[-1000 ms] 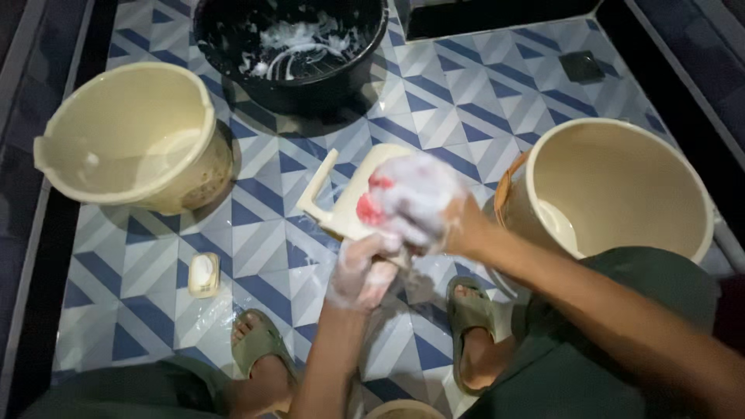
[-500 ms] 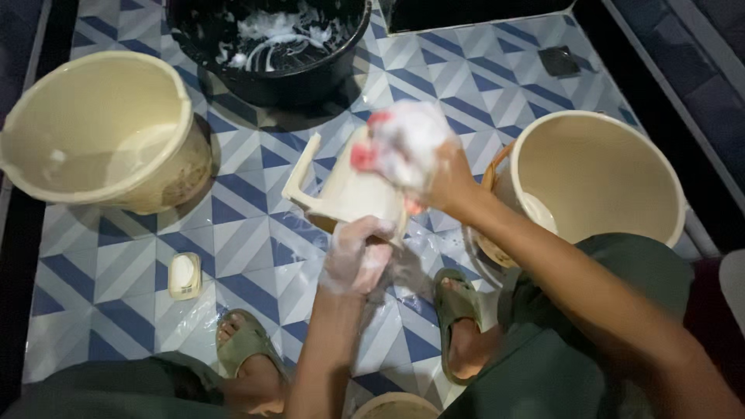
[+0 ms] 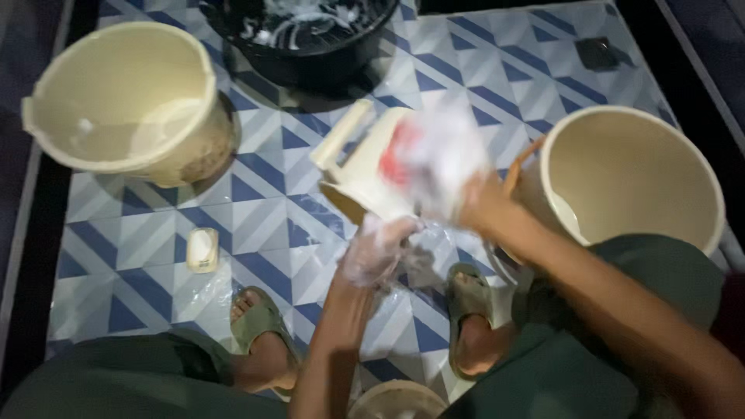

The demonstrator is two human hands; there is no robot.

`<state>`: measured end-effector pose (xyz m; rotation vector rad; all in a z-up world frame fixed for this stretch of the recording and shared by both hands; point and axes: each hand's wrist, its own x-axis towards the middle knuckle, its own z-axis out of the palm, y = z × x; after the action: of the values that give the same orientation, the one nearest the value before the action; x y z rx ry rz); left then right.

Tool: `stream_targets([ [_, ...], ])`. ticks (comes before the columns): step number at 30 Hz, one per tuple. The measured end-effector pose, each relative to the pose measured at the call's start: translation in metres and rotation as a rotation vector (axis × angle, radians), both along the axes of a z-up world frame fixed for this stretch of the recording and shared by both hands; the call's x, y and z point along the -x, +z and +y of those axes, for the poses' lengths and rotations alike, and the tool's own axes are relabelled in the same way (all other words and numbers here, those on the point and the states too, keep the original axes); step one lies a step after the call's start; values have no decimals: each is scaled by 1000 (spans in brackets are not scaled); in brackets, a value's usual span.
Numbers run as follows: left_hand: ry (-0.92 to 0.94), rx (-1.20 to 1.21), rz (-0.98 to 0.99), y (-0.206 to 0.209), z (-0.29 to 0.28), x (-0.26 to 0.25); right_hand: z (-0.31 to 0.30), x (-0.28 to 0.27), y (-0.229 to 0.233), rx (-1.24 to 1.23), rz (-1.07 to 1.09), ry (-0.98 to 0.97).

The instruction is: The person scrubs a small beige pitcher with a soapy red sponge, cleaning the exterior, handle, and interior. They rinse the pitcher in a bucket of water and place it aside.

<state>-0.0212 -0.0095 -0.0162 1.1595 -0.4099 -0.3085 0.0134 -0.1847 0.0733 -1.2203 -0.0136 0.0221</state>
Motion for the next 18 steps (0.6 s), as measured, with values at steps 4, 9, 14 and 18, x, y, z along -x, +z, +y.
stream_targets([
  [4,95,-445,-488,-18,-3,-4,4,8,22,979,-911,-232],
  [9,1,-701,-519,-29,-11,-2,14,17,41,1652,-705,-117],
  [14,112,-677,-556,-40,-26,8,11,14,15,1505,-577,-210],
  [18,-100,-763,-310,-46,-34,0,-4,8,-13,1374,-934,-279],
])
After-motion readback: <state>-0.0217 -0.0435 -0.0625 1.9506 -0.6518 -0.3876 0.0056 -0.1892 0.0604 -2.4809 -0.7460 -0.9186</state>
